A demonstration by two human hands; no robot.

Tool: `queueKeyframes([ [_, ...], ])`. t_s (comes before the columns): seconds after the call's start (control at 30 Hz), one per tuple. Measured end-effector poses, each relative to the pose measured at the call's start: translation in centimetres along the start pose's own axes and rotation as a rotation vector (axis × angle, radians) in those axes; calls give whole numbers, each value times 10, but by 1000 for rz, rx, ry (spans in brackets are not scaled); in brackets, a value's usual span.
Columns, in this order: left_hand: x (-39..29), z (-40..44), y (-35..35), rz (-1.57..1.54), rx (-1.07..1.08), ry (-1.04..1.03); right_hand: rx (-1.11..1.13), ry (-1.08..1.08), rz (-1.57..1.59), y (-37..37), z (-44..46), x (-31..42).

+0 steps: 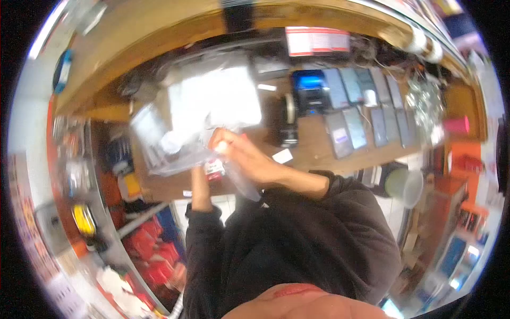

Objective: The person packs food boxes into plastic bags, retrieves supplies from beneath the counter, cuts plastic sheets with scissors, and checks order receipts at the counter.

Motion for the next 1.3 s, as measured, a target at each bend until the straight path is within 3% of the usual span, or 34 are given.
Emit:
queueKeyframes([
  [0.07,-15,-13,10,-466,-96,-103,-494,-107,306,27,-37,11],
  [0.13,-44,-5,11,-839,-125,-257,-645,-77,881,51,-69,30],
  [0.17,-60,2,8,-950,-108,-342,-584,40,1106,60,-87,21],
  [0.2,-74,9,3,-1031,-69,-417,-580,23,1068,62,-114,21],
  [0.27,-98,20,-14,-1132,34,-515,-618,-21,1284,48,-144,33],
  [0.37,-115,22,-40,-1243,173,-422,-359,65,1528,62,-178,-20],
  [0.43,-99,15,-61,-972,175,-134,-848,93,884,78,-203,-41],
  [0.5,-131,1,-46,-903,194,-98,-1082,-338,-458,112,-218,-27],
  [0.57,-141,-7,-36,-647,-125,32,-1167,-332,-921,143,-256,-82],
  [0.6,-114,-4,-40,-445,-195,-65,-1162,-326,-923,148,-261,-92],
  [0.63,-110,-9,-36,-447,-205,-65,-1192,-311,-878,154,-265,-99],
  [0.7,-100,-29,-29,-719,51,65,-1214,-304,-819,160,-274,-117],
  [0.77,-72,-35,-38,-744,112,51,-1101,-424,-1059,170,-277,-128],
  [0.83,-88,-44,-35,-1183,280,8,-1067,-422,-1174,181,-274,-125],
  [0.9,-96,-50,-34,-1250,268,-1,-1040,-438,-1271,180,-275,-125],
  [0.97,-96,-53,-44,-1346,61,121,-951,-451,-1233,180,-277,-127],
  [1.0,-85,-53,-50,-1295,58,162,-956,-452,-1232,186,-273,-126],
  [1.03,-86,-55,-51,-1293,61,161,-1109,-389,-1214,191,-265,-112],
  [1.07,-87,-55,-55,-1227,56,325,-1258,-320,-1194,200,-258,-99],
  [1.1,-87,-56,-57,-1156,49,488,-1350,-101,-1095,227,-250,-91],
  [1.13,-87,-58,-58,-1158,47,488,-1426,-94,-1216,259,-248,-101],
  [1.23,-90,-61,-48,-1262,64,543,-1382,-217,-1432,355,-230,-93],
  [1.3,-96,-60,-34,-1470,-105,560,-1337,-289,-1516,398,-224,-99],
])
Point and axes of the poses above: each hand's wrist, its own z-axis towards the middle knuckle, its own y-axis out of the back of the hand, x = y × z, the point moved 1 cm from there along z, towards the middle knuckle
